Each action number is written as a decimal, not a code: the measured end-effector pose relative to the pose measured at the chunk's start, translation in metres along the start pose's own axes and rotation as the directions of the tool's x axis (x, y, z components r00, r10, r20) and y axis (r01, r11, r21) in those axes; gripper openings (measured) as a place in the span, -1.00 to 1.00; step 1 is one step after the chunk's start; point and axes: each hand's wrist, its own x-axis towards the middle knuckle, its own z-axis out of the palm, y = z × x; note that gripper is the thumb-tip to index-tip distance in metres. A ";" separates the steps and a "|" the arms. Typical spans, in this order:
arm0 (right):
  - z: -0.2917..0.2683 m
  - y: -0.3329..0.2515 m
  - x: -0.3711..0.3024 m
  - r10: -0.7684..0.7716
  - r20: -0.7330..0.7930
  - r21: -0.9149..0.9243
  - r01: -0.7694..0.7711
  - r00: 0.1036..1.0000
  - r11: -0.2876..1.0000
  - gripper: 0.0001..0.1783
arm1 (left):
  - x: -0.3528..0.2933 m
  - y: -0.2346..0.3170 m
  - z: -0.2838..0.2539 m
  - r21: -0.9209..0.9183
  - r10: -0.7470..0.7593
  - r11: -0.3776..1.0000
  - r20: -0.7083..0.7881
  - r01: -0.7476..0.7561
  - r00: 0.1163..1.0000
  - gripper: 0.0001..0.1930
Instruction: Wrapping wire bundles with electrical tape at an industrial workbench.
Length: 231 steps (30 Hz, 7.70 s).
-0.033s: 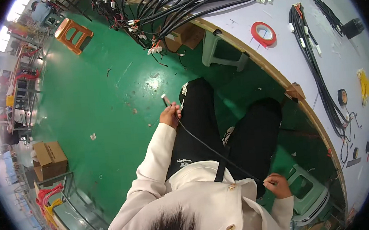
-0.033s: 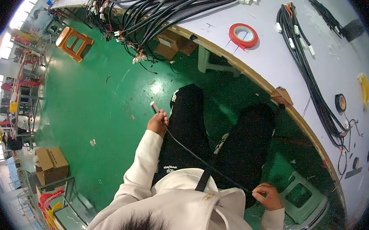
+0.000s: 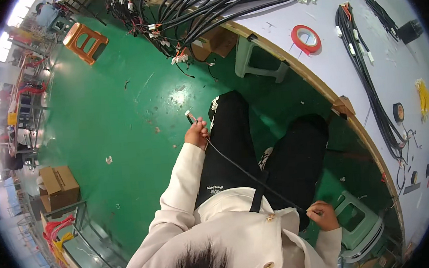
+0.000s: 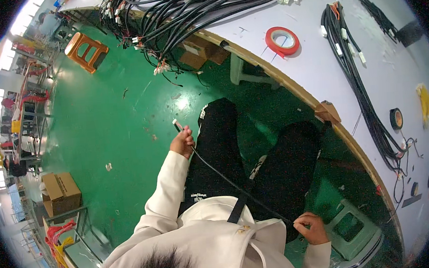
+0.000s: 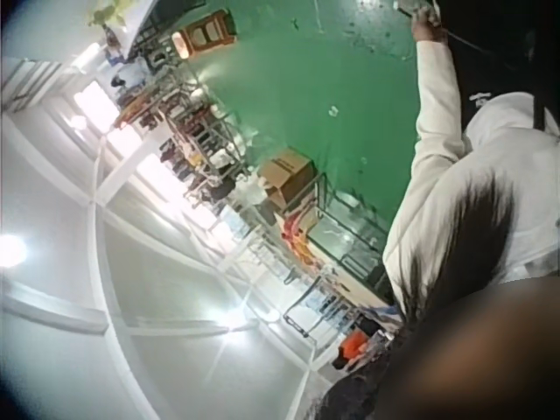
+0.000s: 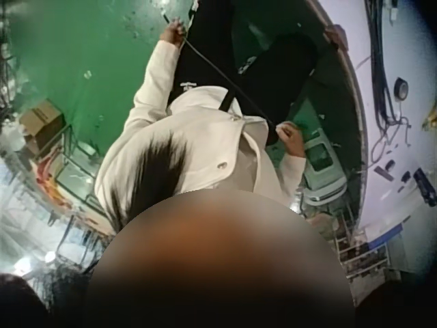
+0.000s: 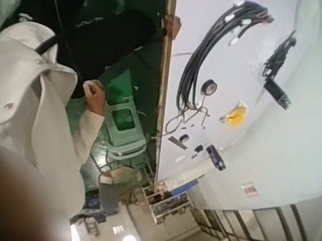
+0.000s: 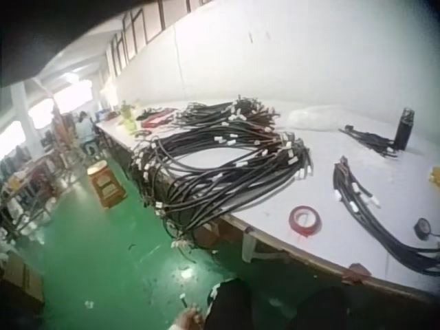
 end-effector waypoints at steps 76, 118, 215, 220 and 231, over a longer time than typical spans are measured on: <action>0.037 -0.180 0.079 -0.495 -0.629 0.099 0.693 0.599 0.714 -0.84 | -0.217 -0.028 0.191 0.651 -0.390 0.661 0.723 -0.372 0.571 -0.81; 0.061 -0.158 0.079 -0.207 -0.670 0.500 0.640 0.713 0.584 -0.87 | -0.228 -0.060 0.179 0.587 -0.143 0.458 0.790 -0.668 0.596 -0.82; 0.027 -0.117 0.076 -0.553 -0.093 0.492 0.521 0.828 0.698 -0.47 | -0.228 -0.046 0.178 0.802 -0.511 0.529 0.561 -0.276 0.651 -0.78; 0.033 -0.114 0.075 -0.508 -0.099 0.740 0.405 0.856 0.538 -0.44 | -0.231 -0.050 0.177 0.728 -0.369 0.483 0.673 -0.486 0.641 -0.83; 0.046 -0.141 0.050 -0.308 -0.250 0.814 0.371 0.918 0.447 -0.11 | -0.214 -0.065 0.168 0.227 0.007 -0.224 0.973 -0.948 0.232 -0.91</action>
